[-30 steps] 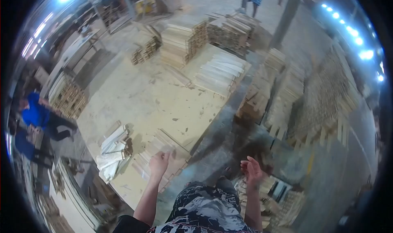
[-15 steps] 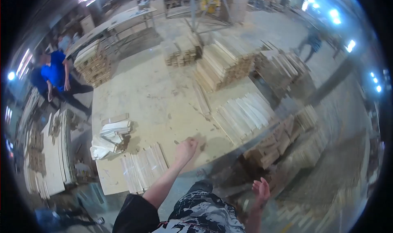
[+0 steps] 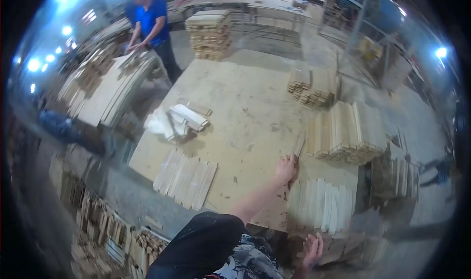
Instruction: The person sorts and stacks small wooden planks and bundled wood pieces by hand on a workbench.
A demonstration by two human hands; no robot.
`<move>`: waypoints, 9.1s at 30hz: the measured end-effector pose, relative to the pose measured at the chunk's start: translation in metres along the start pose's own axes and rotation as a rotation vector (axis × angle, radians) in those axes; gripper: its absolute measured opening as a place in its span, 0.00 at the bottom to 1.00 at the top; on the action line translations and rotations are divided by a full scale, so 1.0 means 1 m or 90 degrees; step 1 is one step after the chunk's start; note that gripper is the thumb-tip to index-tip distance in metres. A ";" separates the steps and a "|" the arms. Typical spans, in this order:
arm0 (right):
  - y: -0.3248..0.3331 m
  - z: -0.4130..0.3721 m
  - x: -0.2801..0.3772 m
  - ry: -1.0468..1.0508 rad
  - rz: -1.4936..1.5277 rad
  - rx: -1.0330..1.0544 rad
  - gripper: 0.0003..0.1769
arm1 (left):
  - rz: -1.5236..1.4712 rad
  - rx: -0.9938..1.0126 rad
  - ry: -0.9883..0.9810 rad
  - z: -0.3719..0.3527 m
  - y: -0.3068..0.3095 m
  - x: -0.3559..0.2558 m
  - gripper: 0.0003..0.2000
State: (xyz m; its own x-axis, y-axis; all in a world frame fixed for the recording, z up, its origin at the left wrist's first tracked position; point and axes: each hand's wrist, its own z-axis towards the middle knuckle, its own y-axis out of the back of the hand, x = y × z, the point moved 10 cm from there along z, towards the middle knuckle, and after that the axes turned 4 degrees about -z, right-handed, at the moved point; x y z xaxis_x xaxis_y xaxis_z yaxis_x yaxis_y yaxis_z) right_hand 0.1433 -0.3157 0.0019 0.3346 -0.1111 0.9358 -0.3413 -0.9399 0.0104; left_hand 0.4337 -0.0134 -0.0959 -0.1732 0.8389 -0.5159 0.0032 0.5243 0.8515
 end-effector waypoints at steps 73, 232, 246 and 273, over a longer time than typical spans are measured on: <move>-0.185 0.283 -0.005 0.020 -0.018 0.032 0.37 | -0.495 -0.247 0.130 -0.139 0.187 0.167 0.14; -0.037 0.055 -0.029 -0.120 -0.098 0.336 0.17 | -0.033 -0.057 0.154 -0.234 0.035 0.017 0.44; -0.197 0.018 -0.052 -0.044 -0.200 0.568 0.34 | -0.570 -0.120 0.282 -0.268 0.074 0.034 0.23; -0.202 0.053 -0.072 0.116 -0.540 0.241 0.37 | -0.436 -0.138 0.234 -0.252 0.127 0.195 0.25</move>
State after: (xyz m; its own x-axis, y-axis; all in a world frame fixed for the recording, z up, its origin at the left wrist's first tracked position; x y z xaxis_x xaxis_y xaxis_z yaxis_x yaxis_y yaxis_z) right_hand 0.2344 -0.1352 -0.0862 0.1872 0.6799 0.7090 0.2711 -0.7295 0.6280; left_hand 0.1520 0.1800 -0.0650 -0.3805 0.2199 -0.8983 -0.4051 0.8335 0.3756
